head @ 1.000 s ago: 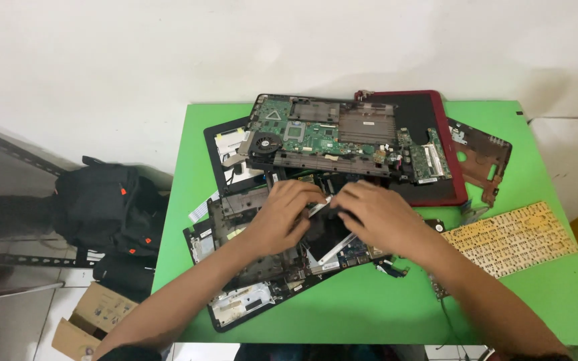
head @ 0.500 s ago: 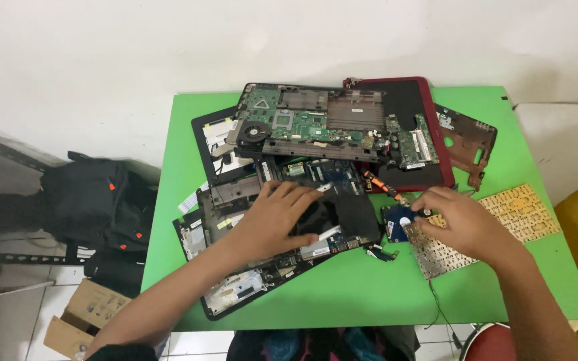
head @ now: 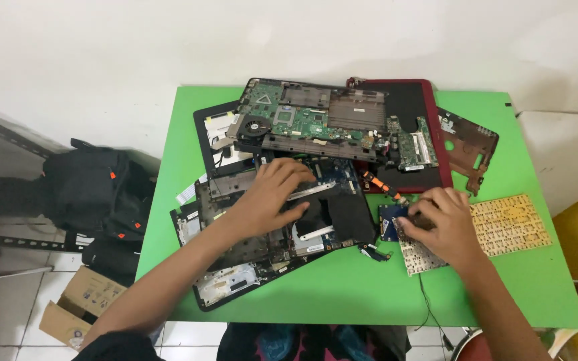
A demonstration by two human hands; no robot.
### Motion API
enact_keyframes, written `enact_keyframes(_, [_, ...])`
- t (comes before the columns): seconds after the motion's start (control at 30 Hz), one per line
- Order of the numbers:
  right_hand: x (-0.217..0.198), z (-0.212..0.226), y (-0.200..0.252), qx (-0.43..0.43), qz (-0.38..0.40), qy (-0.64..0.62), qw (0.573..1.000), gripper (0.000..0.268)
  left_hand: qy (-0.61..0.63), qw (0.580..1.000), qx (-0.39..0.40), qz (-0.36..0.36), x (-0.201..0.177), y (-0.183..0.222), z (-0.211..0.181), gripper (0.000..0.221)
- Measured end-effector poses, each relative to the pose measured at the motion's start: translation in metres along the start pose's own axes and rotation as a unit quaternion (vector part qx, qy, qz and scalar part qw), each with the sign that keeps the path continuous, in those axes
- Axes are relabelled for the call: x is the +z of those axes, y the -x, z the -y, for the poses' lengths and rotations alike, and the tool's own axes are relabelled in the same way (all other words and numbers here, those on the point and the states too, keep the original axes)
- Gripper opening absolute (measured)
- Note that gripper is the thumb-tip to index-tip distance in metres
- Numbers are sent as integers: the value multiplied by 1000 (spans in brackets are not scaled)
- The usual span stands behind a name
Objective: Disassembling laptop components, including removing the keyboard and unscrewing parts from the motherboard area.
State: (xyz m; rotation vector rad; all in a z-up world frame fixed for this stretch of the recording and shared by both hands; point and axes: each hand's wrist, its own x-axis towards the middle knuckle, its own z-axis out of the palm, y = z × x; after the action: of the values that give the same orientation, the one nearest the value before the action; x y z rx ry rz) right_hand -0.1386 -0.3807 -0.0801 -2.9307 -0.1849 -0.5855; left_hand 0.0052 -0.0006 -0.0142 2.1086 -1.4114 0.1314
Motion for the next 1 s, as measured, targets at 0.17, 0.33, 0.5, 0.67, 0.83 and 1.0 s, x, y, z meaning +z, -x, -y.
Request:
enact_keyframes(0.17, [20, 13, -3, -11, -33, -29, 999, 22, -9, 999, 1, 32, -5, -2, -1, 40])
enact_keyframes(0.33, [25, 19, -9, -21, -71, -53, 996, 15, -4, 997, 0, 81, -3, 3, -14, 49])
enact_keyframes(0.5, [16, 27, -15, -46, -94, -21, 994, 25, -84, 988, -29, 128, 0, 2, -27, 62])
enact_keyframes(0.67, [2, 38, -25, -64, -103, -46, 992, 37, -68, 993, -38, 90, 10, -3, -29, 58])
enact_keyframes(0.83, [-18, 38, -31, -67, -184, -96, 976, 51, -47, 996, -40, 68, 10, -5, -26, 49])
enact_keyframes(1.0, [-67, 71, -45, -74, -268, -139, 950, 54, -22, 1000, -21, -4, 4, -2, -28, 43])
